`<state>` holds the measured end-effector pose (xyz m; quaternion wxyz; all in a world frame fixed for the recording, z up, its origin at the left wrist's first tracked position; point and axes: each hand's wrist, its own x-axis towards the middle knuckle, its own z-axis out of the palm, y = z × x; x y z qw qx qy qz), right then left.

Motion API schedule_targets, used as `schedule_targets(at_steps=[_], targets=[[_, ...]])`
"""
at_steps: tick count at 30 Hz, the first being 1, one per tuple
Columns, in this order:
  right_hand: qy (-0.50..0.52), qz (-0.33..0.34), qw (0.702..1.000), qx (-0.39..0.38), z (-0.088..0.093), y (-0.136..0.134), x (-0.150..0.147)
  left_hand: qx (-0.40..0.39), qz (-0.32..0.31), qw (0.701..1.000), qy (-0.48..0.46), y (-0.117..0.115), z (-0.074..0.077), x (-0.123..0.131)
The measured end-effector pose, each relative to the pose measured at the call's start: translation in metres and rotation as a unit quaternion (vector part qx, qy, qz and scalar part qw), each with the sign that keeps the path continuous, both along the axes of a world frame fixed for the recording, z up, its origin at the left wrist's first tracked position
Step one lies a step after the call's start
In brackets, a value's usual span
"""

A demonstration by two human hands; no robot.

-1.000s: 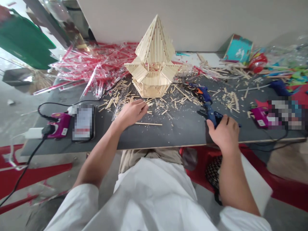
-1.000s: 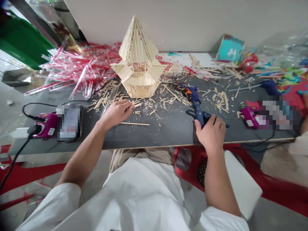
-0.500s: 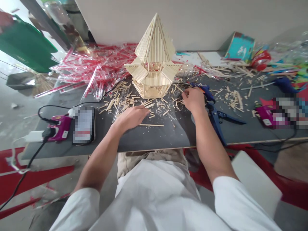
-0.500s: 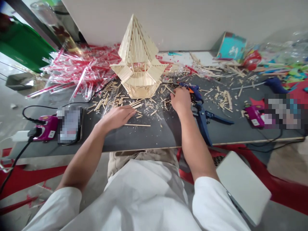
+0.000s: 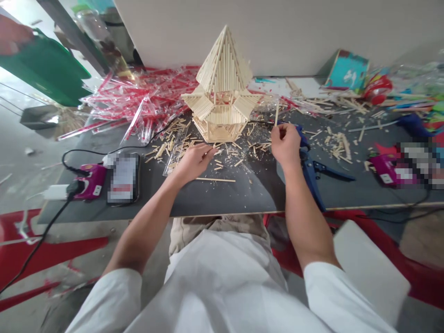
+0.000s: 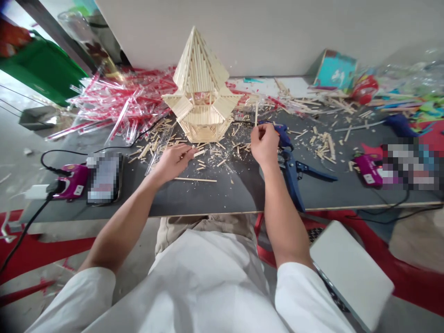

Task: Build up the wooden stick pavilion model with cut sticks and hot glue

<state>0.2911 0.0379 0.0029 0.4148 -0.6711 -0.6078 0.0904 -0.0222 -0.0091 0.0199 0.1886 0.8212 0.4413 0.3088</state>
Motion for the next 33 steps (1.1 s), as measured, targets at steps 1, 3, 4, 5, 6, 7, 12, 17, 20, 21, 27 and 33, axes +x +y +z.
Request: schedule_targets(at_steps=[1,3,4,5,6,7,12,17,20,21,27,33], targets=[[0.052,0.034,0.998,0.017,0.001,-0.004,-0.002,-0.011,-0.001,1.0,-0.012,0.0,0.0,0.001],[0.145,0.124,0.981,0.03,0.003,-0.015,-0.011,-0.035,-0.01,0.999,-0.026,-0.002,0.001,0.003],[0.181,0.179,0.967,0.018,0.005,-0.021,-0.018,-0.044,-0.019,0.998,-0.032,-0.002,0.002,0.005],[0.209,0.233,0.95,-0.005,0.007,-0.026,-0.027,-0.051,-0.029,0.998,-0.036,-0.003,0.002,0.006],[0.226,0.286,0.931,-0.036,0.008,-0.032,-0.036,-0.056,-0.038,0.997,-0.039,-0.004,0.002,0.007],[0.233,0.332,0.912,-0.066,0.009,-0.036,-0.046,-0.058,-0.049,0.996,-0.039,-0.004,0.001,0.008],[0.237,0.414,0.872,-0.105,0.006,-0.045,-0.079,-0.054,-0.099,0.994,-0.004,-0.005,-0.003,0.013],[0.282,0.405,0.86,-0.129,0.006,-0.044,-0.081,-0.175,-0.109,0.978,-0.036,-0.009,0.0,0.014],[0.311,0.41,0.848,-0.13,0.007,-0.045,-0.08,-0.342,-0.141,0.923,-0.11,-0.013,0.007,0.013],[0.32,0.414,0.842,-0.132,0.007,-0.045,-0.081,-0.384,-0.151,0.901,-0.136,-0.014,0.008,0.012],[0.358,0.413,0.824,-0.152,0.008,-0.047,-0.083,-0.477,-0.166,0.831,-0.233,-0.016,0.011,0.013],[0.38,0.417,0.811,-0.151,0.008,-0.047,-0.083,-0.516,-0.175,0.793,-0.272,-0.016,0.009,0.013]])
